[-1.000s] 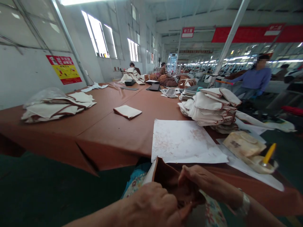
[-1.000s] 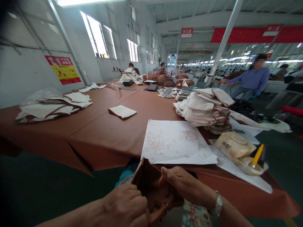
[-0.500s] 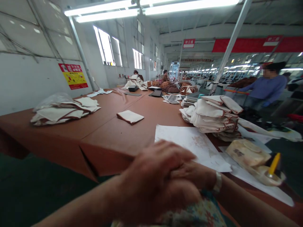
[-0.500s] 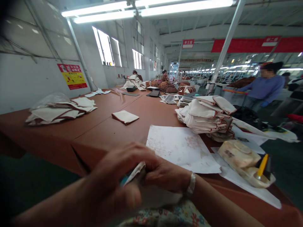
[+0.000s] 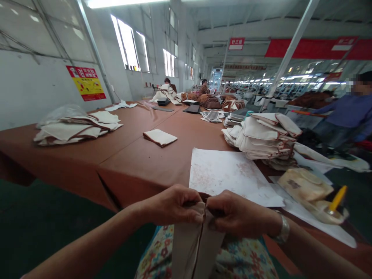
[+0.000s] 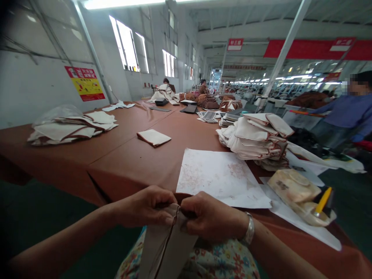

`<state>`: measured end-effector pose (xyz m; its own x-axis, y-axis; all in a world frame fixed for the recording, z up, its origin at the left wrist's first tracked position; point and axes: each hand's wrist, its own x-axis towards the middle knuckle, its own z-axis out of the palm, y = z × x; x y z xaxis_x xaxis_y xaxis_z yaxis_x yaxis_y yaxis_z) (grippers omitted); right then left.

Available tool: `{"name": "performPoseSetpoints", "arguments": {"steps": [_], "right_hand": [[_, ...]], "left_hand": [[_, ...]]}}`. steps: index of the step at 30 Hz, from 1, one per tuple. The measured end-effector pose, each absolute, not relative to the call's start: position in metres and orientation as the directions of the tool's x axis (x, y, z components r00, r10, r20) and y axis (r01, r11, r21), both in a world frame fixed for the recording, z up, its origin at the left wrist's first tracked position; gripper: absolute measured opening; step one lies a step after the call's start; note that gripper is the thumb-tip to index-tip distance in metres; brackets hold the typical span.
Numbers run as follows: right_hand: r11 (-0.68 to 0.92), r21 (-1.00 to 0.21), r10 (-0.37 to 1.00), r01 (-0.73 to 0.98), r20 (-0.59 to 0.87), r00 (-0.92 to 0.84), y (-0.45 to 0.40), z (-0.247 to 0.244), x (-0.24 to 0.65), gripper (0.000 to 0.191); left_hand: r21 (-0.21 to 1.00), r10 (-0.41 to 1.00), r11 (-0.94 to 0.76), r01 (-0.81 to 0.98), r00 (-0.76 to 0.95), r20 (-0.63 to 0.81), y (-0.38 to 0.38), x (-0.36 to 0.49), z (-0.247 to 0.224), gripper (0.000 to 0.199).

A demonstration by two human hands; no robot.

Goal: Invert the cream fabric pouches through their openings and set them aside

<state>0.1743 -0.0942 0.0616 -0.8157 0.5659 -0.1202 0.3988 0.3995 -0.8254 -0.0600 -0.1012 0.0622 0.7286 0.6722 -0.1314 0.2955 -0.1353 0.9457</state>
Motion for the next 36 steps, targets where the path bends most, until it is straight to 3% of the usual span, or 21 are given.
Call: {"name": "performPoseSetpoints", "arguments": {"steps": [4, 8, 13, 17, 20, 24, 27, 30, 36], "right_hand": [[0.406, -0.832, 0.673, 0.378, -0.008, -0.740, -0.082, 0.059, 0.179, 0.004], [0.472, -0.786, 0.741, 0.400, 0.108, -0.663, -0.084, 0.038, 0.179, 0.005], [0.577, -0.753, 0.717, 0.316, 0.282, -0.638, -0.097, 0.008, 0.179, 0.006], [0.626, -0.718, 0.691, 0.306, 0.328, -0.645, -0.101, 0.005, 0.180, 0.011], [0.727, -0.584, 0.639, 0.361, 0.384, -0.667, -0.102, 0.010, 0.180, 0.012], [0.859, -0.316, 0.512, 0.404, 0.498, -0.700, -0.106, 0.012, 0.179, 0.012], [0.887, -0.146, 0.443, 0.439, 0.543, -0.714, -0.110, 0.008, 0.181, 0.014], [0.889, -0.052, 0.398, 0.454, 0.575, -0.715, -0.113, 0.003, 0.181, 0.019], [0.870, -0.270, 0.492, 0.411, 0.485, -0.723, -0.115, 0.002, 0.178, 0.017]], "left_hand": [[0.942, 0.745, -0.175, 0.286, 0.664, -0.063, -0.089, -0.062, 0.062, 0.023], [0.984, 0.786, -0.025, 0.179, 0.612, -0.092, -0.089, -0.056, 0.043, 0.022], [0.976, 0.769, 0.159, 0.151, 0.601, -0.218, -0.098, -0.051, 0.022, 0.029], [0.961, 0.734, 0.234, 0.147, 0.621, -0.274, -0.099, -0.049, 0.018, 0.034], [0.962, 0.742, 0.254, 0.098, 0.619, -0.259, -0.098, -0.047, 0.018, 0.032], [0.955, 0.743, 0.287, 0.077, 0.611, -0.273, -0.099, -0.043, 0.019, 0.034], [0.953, 0.738, 0.286, 0.102, 0.611, -0.287, -0.101, -0.040, 0.019, 0.036], [0.952, 0.737, 0.287, 0.107, 0.611, -0.291, -0.103, -0.038, 0.019, 0.037], [0.954, 0.708, 0.271, 0.125, 0.645, -0.286, -0.106, -0.036, 0.020, 0.037]]}}
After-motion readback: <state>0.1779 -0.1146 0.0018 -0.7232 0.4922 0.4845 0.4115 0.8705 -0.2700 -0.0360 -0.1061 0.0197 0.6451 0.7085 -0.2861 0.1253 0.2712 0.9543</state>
